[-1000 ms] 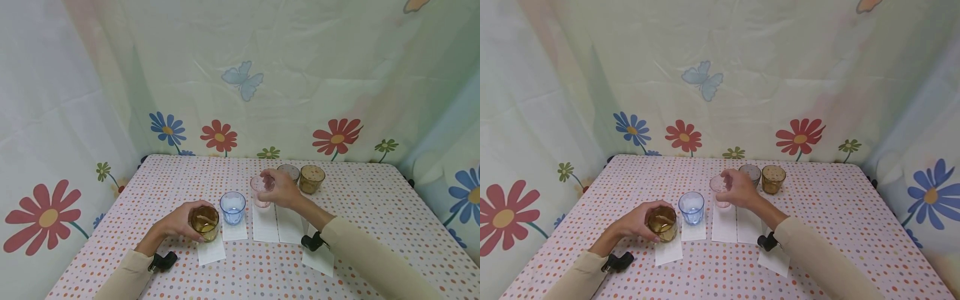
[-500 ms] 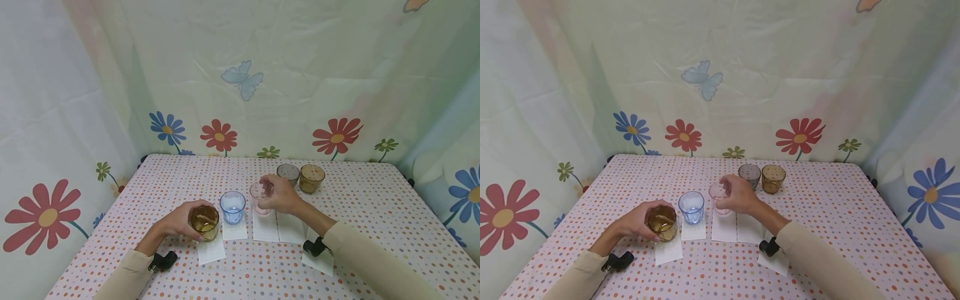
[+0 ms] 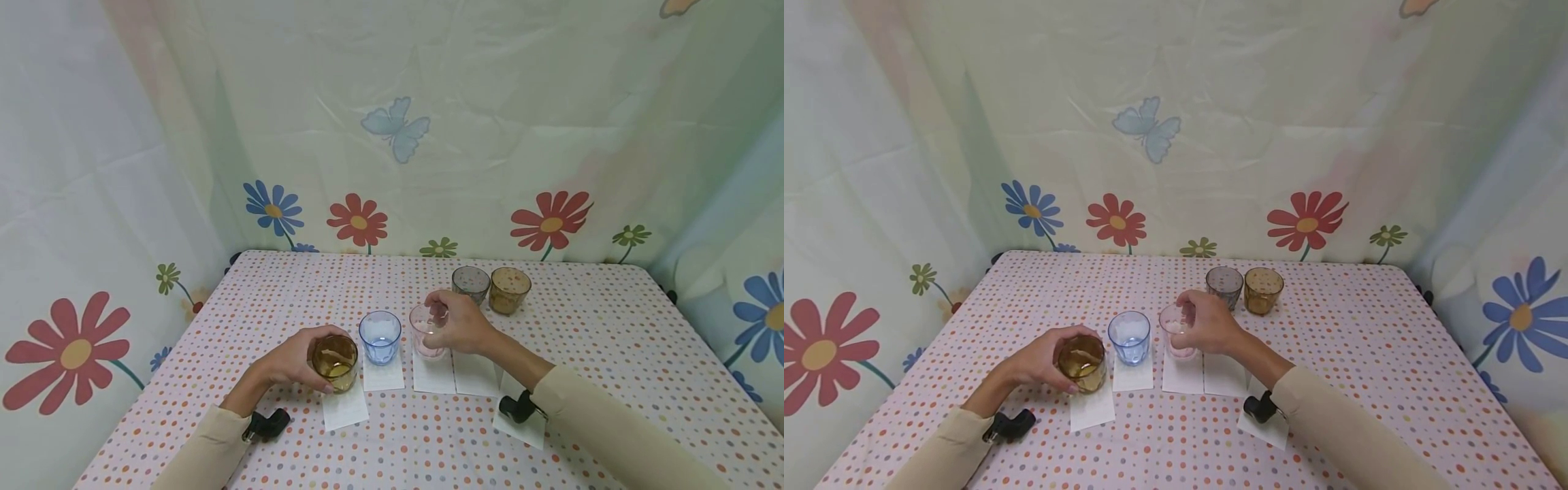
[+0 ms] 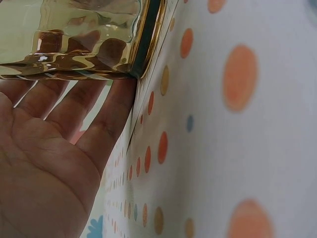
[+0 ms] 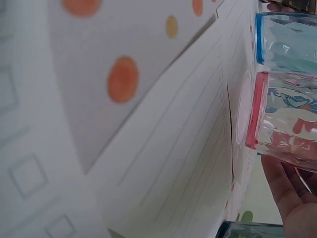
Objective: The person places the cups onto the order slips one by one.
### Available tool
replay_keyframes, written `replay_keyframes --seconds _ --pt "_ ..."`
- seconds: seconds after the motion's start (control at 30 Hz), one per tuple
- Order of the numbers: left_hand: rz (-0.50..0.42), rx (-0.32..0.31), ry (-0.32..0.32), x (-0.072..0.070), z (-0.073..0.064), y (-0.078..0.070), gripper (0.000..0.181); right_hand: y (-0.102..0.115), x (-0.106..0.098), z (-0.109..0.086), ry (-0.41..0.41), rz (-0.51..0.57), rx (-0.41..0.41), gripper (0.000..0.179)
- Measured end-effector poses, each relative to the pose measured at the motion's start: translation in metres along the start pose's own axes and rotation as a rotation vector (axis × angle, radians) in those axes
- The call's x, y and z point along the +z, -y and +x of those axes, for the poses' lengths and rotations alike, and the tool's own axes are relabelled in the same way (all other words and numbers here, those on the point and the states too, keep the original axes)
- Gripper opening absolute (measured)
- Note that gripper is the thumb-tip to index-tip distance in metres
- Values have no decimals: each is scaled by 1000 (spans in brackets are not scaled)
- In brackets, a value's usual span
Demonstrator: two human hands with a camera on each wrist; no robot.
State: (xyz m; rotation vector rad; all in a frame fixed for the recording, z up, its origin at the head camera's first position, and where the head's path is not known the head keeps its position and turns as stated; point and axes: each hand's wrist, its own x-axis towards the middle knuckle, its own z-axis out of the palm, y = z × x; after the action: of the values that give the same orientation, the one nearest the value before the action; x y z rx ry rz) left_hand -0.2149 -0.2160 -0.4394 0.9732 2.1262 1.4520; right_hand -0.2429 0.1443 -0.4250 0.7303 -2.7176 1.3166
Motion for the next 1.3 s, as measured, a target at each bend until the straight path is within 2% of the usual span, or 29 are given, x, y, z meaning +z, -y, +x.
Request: replay_keyframes --seconds 1.0,1.3 --pt "-5 10 4 -1 1 2 81 2 0 -10 39 -66 -1 66" --pt "4 7 4 0 1 0 82 3 -2 -11 94 -47 16 69"
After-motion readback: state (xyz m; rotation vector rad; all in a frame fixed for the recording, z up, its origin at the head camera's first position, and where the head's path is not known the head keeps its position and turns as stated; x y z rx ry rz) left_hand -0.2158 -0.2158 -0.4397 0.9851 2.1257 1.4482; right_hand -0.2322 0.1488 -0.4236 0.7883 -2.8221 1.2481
